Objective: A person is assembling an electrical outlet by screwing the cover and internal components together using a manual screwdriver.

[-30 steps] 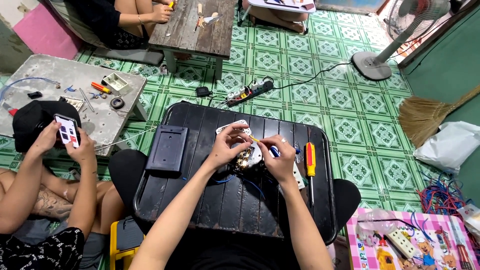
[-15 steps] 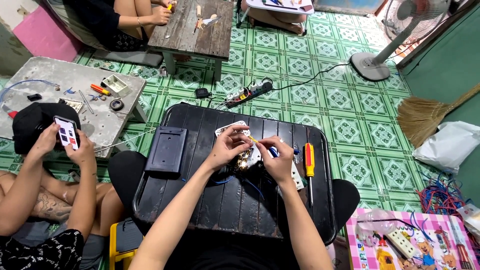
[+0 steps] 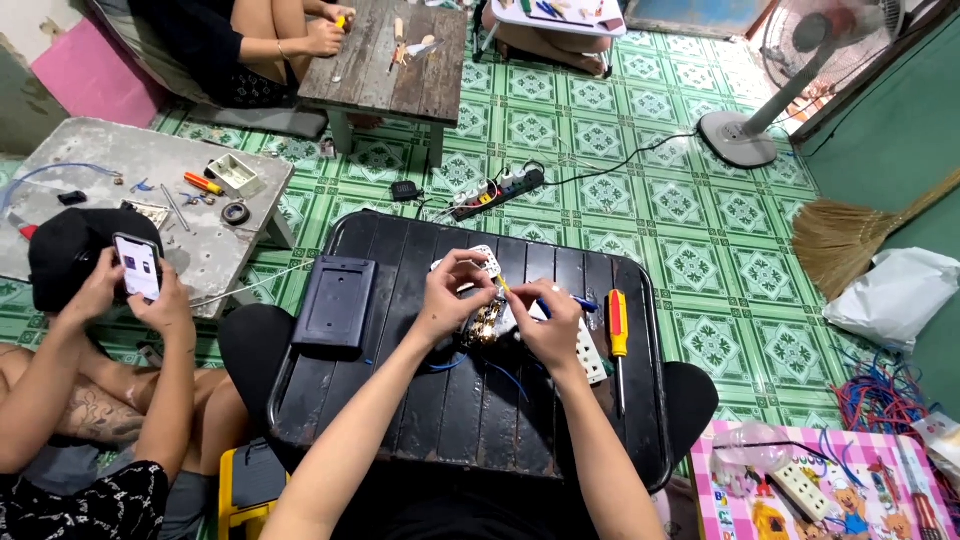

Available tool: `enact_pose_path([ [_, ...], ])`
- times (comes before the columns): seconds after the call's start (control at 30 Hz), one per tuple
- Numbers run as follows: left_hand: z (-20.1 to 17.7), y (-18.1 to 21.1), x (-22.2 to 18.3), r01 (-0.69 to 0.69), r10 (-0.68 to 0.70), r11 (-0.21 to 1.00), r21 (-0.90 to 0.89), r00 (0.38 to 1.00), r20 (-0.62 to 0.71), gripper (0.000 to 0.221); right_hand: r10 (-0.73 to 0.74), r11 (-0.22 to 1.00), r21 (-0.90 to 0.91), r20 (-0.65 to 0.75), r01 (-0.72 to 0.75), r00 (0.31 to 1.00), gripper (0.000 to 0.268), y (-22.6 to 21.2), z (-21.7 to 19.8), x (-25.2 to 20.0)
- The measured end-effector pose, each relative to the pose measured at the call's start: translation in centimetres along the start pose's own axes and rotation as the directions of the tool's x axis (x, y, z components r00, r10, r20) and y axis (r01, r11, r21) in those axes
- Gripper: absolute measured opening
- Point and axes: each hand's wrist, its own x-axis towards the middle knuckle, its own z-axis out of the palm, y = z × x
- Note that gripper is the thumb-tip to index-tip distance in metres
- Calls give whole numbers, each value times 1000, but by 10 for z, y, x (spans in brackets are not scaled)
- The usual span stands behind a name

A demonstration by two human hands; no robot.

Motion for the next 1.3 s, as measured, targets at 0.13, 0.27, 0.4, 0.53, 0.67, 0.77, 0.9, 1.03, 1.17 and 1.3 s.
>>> enact_pose_path([
  [0.13, -2, 1, 1, -42, 52, 991, 124, 996, -75, 44, -53, 996, -66, 17, 54, 998, 9, -12, 2, 4],
  [0.27, 1, 3, 3, -15, 22, 995, 99, 997, -78, 34, -55, 994, -91, 11, 56, 998, 9, -5, 1, 3],
  [0.4, 1, -1, 1, 4, 0, 999, 44, 996, -92, 36, -69, 993, -101, 3, 68, 998, 9, -5, 3, -2],
  [0.53, 2, 1, 2, 5, 0, 999, 47, 994, -110, 36, -146, 977, -161, -22, 141, 989, 11, -2, 7, -2],
  [0.67, 5, -1, 1, 10, -1, 998, 62, 988, -153, 35, -254, 944, -227, -43, 238, 966, 11, 1, 9, -5],
  [0.77, 9, 5, -1, 28, -19, 999, 46, 985, -169, 30, -278, 931, -268, -73, 250, 958, 11, 2, 9, -5],
  [0.9, 12, 7, -2, 40, -31, 998, 50, 984, -178, 27, -298, 922, -281, -73, 267, 952, 12, 2, 8, -4],
  [1.03, 16, 12, -3, -36, 62, 989, 144, 981, -182, 20, -298, 926, -274, -107, 260, 949, 12, -4, 9, -2],
  [1.17, 22, 26, -2, -254, 317, 898, 360, 940, -127, 12, -275, 932, -274, -114, 236, 955, 12, 4, 9, -7],
  [1.3, 22, 24, -3, -322, 416, 835, 447, 900, -128, 11, -258, 939, -265, -112, 221, 960, 11, 2, 10, -7],
])
